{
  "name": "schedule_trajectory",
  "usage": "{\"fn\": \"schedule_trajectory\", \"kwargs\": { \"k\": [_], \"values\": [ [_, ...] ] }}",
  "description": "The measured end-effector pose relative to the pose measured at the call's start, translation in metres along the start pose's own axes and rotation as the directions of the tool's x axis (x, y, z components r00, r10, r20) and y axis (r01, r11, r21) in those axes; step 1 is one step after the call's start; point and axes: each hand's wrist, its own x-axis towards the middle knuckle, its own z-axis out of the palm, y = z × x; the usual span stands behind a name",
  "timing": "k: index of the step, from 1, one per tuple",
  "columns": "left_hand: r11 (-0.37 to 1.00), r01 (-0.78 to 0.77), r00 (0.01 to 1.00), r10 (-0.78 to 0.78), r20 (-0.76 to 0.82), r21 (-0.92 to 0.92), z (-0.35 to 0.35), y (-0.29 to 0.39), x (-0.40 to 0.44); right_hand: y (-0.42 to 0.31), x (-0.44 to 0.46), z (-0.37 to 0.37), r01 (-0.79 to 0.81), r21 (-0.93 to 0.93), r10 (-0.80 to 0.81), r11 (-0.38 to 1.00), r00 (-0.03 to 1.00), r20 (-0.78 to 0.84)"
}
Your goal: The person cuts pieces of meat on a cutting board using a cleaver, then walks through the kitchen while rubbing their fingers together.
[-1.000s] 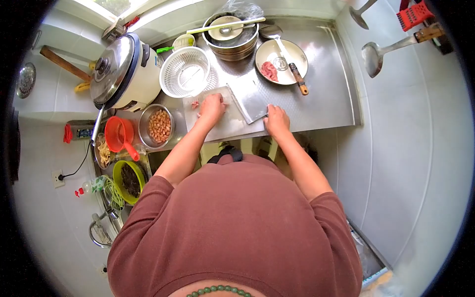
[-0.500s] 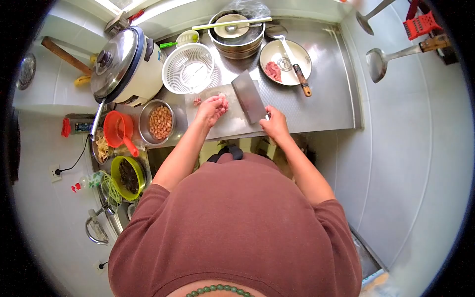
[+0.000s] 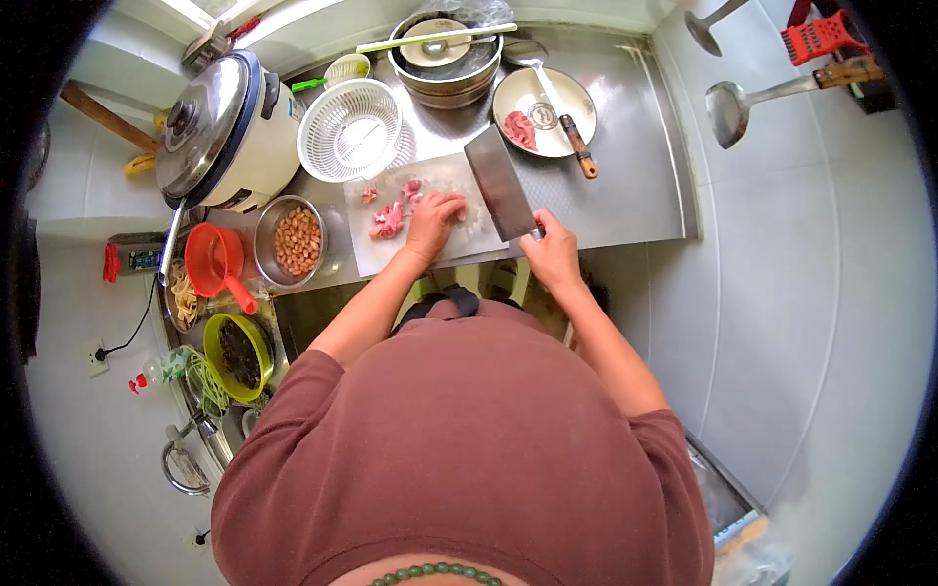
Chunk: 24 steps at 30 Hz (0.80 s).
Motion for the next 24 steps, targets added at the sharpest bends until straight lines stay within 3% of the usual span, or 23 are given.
{"fn": "schedule_trajectory", "kwargs": {
  "k": [2,5,8,11,14,20,24],
  "values": [
    [0.992,0.015,0.998,-0.022,-0.052,-0.127,-0.006,0.002,-0.004,-0.004,-0.005,-0.004,0.002,-0.013,-0.002,1.0,1.0,0.025],
    [0.976,0.171,0.978,-0.184,-0.096,-0.132,-0.012,0.005,-0.007,-0.005,-0.009,-0.003,0.036,-0.061,-0.033,0.997,0.998,0.05],
    [0.997,0.06,0.995,-0.063,-0.078,-0.04,-0.01,0.0,-0.005,-0.003,-0.011,0.002,0.063,-0.077,-0.057,0.995,0.995,0.078],
    [0.986,-0.166,0.982,0.164,0.089,0.013,-0.014,-0.003,0.008,0.002,-0.012,0.008,0.062,-0.091,-0.055,0.994,0.995,0.085],
    [0.986,-0.146,0.974,0.13,0.186,0.077,-0.012,-0.004,0.015,-0.001,-0.015,0.009,0.036,-0.087,-0.029,0.996,0.997,0.075],
    [0.996,-0.012,1.0,0.011,-0.023,-0.086,-0.003,-0.014,0.008,-0.011,-0.024,0.009,-0.042,-0.055,0.046,0.998,0.996,0.075],
    [0.997,-0.078,0.997,0.078,0.02,-0.002,-0.012,-0.02,0.009,-0.014,-0.034,0.017,-0.081,-0.03,0.083,0.996,0.994,0.065]
  ]
}}
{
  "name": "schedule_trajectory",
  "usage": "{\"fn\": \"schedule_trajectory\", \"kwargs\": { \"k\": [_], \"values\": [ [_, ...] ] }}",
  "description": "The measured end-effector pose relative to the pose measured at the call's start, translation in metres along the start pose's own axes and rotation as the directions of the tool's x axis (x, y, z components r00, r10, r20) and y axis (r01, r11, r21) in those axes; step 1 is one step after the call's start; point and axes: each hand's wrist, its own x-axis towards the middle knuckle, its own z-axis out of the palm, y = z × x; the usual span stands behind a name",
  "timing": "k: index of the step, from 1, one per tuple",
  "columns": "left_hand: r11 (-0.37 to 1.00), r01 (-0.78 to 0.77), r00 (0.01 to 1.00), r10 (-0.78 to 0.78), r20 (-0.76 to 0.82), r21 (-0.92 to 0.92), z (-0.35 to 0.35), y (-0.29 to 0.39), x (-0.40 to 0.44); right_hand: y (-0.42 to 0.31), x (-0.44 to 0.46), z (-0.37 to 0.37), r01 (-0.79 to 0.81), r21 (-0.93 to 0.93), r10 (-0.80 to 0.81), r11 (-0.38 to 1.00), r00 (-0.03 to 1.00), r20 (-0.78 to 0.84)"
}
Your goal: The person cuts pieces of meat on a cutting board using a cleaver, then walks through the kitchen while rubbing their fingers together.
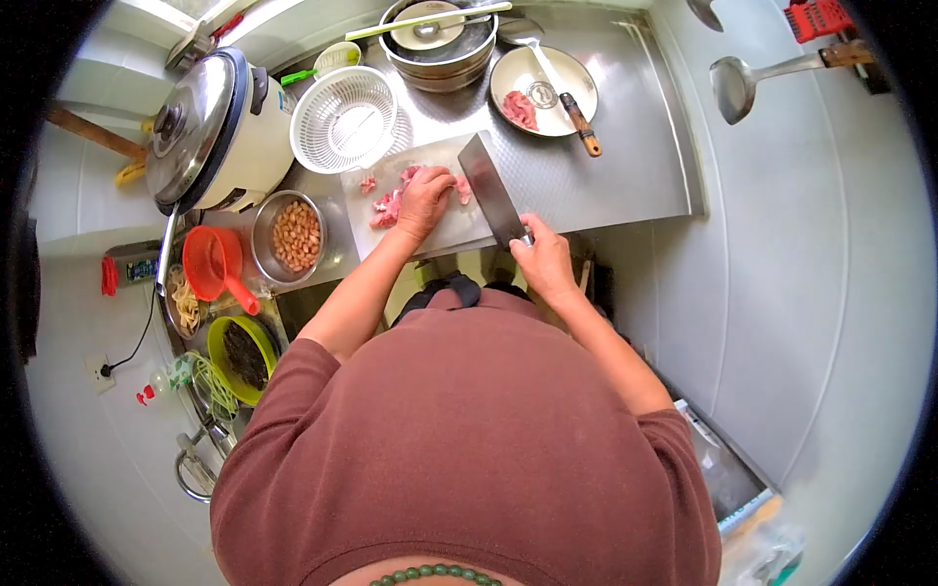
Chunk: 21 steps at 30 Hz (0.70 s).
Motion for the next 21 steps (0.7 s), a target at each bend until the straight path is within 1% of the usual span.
{"fn": "schedule_trajectory", "kwargs": {
  "k": [2,9,12,14,15,17,19,21],
  "values": [
    [0.998,-0.061,0.996,0.059,0.074,0.024,-0.004,0.003,0.004,-0.006,-0.005,0.005,-0.006,-0.015,0.005,1.0,1.0,-0.016],
    [0.996,-0.083,0.99,0.081,0.115,0.02,-0.003,0.002,0.008,0.001,-0.011,0.022,-0.035,-0.038,0.033,0.999,0.998,-0.044],
    [0.996,-0.086,0.991,0.082,0.109,0.028,0.0,0.003,0.008,0.006,-0.012,0.03,0.02,-0.071,-0.025,0.997,0.997,-0.069],
    [0.995,-0.091,0.992,0.088,0.09,0.034,0.003,0.002,0.009,0.005,-0.012,0.033,0.047,-0.134,-0.051,0.99,0.998,-0.03],
    [0.995,-0.098,0.99,0.093,0.105,0.036,0.004,0.0,0.009,0.004,-0.012,0.035,0.062,-0.164,-0.064,0.984,0.998,-0.008],
    [0.993,-0.108,0.985,0.102,0.135,0.038,0.006,-0.002,0.009,0.002,-0.01,0.045,0.034,-0.231,-0.021,0.972,0.998,0.056],
    [0.991,-0.134,0.985,0.131,0.11,0.026,0.01,-0.007,0.006,-0.007,-0.007,0.054,0.043,-0.318,-0.002,0.947,0.992,0.13],
    [0.989,-0.146,0.985,0.143,0.101,0.021,0.011,-0.01,0.008,-0.007,0.006,0.063,0.078,-0.35,-0.044,0.934,0.994,0.103]
  ]
}}
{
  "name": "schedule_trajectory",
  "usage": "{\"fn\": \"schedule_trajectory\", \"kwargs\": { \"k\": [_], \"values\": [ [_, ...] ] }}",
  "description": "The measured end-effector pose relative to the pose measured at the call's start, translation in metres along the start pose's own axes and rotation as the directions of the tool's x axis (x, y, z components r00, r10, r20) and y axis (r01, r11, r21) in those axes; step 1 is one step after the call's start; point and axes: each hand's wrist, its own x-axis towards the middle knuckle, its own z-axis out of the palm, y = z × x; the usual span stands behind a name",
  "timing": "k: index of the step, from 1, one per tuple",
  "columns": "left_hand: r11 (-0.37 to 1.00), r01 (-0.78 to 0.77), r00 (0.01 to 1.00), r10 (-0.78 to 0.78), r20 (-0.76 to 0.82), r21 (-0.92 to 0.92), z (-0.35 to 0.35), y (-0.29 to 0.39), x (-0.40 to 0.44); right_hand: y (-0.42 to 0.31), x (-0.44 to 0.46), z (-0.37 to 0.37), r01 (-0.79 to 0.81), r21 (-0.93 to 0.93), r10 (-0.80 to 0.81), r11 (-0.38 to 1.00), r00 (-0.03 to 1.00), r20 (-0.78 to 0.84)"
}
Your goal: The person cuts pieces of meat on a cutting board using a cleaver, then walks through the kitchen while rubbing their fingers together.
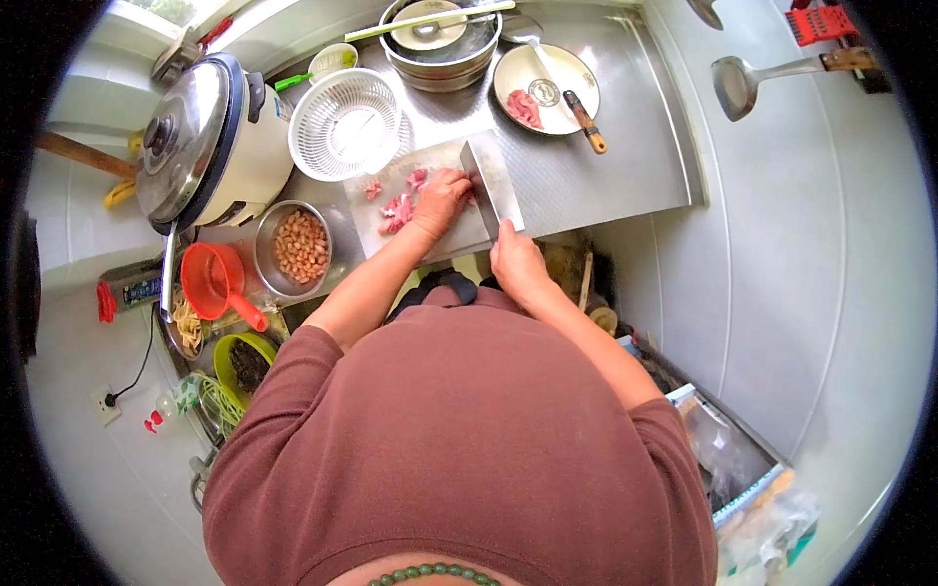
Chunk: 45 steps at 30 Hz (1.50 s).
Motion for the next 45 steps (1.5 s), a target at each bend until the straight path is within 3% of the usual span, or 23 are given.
{"fn": "schedule_trajectory", "kwargs": {
  "k": [8,14,17,18,22,25,33,37,40,43,45],
  "values": [
    [0.999,0.05,0.999,-0.05,-0.001,0.007,0.001,0.001,-0.002,0.0,0.035,0.012,0.027,0.013,-0.025,1.0,0.993,-0.113],
    [0.999,0.038,0.999,-0.038,0.005,-0.011,-0.007,0.001,-0.002,0.026,-0.002,-0.008,0.031,0.015,-0.031,0.999,0.999,0.013],
    [0.976,0.18,0.983,-0.183,-0.017,-0.125,-0.02,-0.006,-0.001,0.038,-0.013,-0.017,0.03,0.1,-0.033,0.995,0.999,0.034],
    [0.982,0.168,0.98,-0.176,-0.096,-0.084,-0.027,-0.014,-0.003,0.035,-0.017,-0.023,0.02,0.132,-0.023,0.991,1.0,0.02],
    [0.933,0.35,0.936,-0.352,-0.007,-0.087,-0.058,-0.024,-0.004,0.033,-0.02,-0.029,0.012,0.199,-0.019,0.98,0.999,0.033],
    [0.94,0.315,0.93,-0.333,0.154,0.134,-0.063,-0.023,-0.005,0.032,-0.017,-0.025,0.027,0.164,-0.042,0.986,0.995,0.09],
    [0.909,0.293,0.916,-0.355,0.187,0.295,-0.056,-0.019,-0.004,0.042,-0.005,-0.024,0.055,-0.004,-0.055,0.998,0.997,0.045],
    [0.918,0.203,0.94,-0.28,0.196,0.339,-0.057,-0.017,-0.003,0.049,0.005,-0.027,0.044,0.06,-0.042,0.997,0.998,-0.04],
    [0.872,0.394,0.842,-0.469,0.267,0.29,-0.07,0.001,0.01,0.045,0.009,-0.029,0.04,0.185,-0.03,0.982,0.998,-0.056],
    [0.798,0.577,0.817,-0.559,0.144,-0.177,-0.061,-0.004,0.009,0.036,0.008,-0.031,0.041,0.248,-0.045,0.968,0.999,0.01],
    [0.631,0.678,0.728,-0.647,0.225,-0.377,-0.06,0.0,0.012,0.038,0.009,-0.026,-0.029,0.235,0.018,0.972,0.999,0.05]
  ]
}}
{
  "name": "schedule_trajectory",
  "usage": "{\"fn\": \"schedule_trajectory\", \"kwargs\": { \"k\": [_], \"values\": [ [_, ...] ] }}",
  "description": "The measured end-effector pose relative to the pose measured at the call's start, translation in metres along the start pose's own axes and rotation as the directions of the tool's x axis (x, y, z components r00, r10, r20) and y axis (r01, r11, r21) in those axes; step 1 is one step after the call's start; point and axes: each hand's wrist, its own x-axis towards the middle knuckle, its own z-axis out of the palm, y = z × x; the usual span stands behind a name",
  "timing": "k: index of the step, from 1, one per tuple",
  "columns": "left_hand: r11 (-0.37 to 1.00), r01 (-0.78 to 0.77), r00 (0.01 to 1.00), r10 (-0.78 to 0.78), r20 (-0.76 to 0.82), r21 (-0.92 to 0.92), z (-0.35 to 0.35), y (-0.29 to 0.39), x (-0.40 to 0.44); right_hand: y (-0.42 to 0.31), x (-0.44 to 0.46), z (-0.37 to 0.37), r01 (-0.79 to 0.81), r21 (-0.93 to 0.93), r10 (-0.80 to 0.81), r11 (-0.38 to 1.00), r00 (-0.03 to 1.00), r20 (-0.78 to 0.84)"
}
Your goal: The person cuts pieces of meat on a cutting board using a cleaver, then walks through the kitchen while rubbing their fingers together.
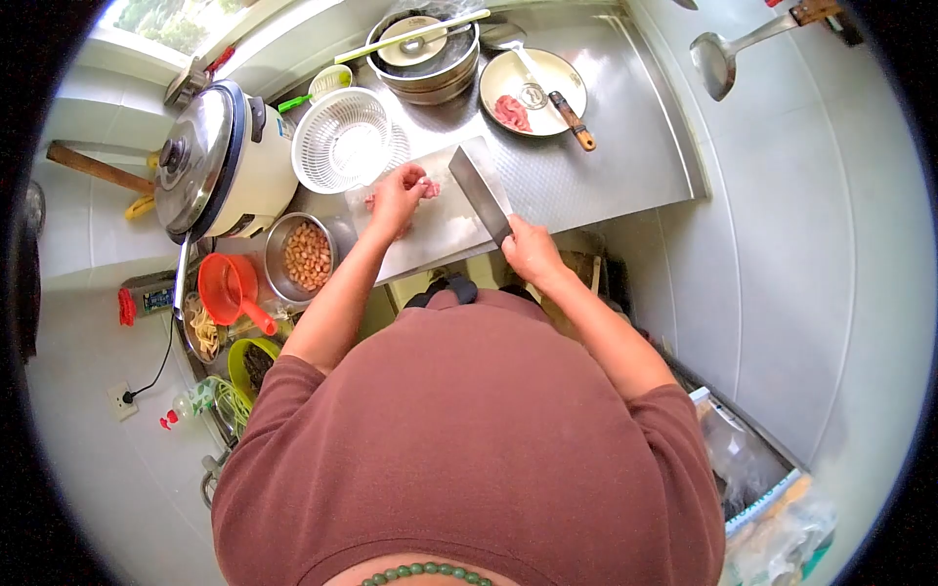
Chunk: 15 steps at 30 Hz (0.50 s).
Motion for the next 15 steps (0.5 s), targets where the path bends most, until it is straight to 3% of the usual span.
{"fn": "schedule_trajectory", "kwargs": {
  "k": [4,7,8,10,11,15],
  "values": [
    [0.928,0.245,0.959,-0.19,0.208,-0.281,0.011,0.006,0.002,0.005,0.003,0.002,0.024,-0.009,-0.024,1.0,1.0,-0.014],
    [0.956,0.219,0.918,-0.133,0.374,-0.196,0.026,-0.004,-0.001,0.006,0.003,0.004,0.034,-0.006,-0.034,0.999,0.999,-0.013],
    [0.999,0.034,0.953,-0.027,0.301,-0.017,0.03,-0.012,0.0,0.007,0.003,0.005,0.029,-0.014,-0.03,0.999,0.999,-0.015],
    [0.884,-0.292,0.95,0.224,0.217,0.365,0.037,-0.023,0.005,0.008,0.004,0.006,0.023,-0.032,-0.023,0.999,1.0,-0.016],
    [0.813,-0.306,0.952,0.254,0.173,0.496,0.041,-0.027,0.009,0.008,0.005,0.007,0.017,-0.039,-0.018,0.999,1.0,-0.017],
    [0.871,-0.198,0.978,0.208,0.029,0.45,0.04,-0.012,0.008,0.003,0.002,0.005,0.013,-0.016,-0.013,1.0,1.0,-0.025]
  ]
}}
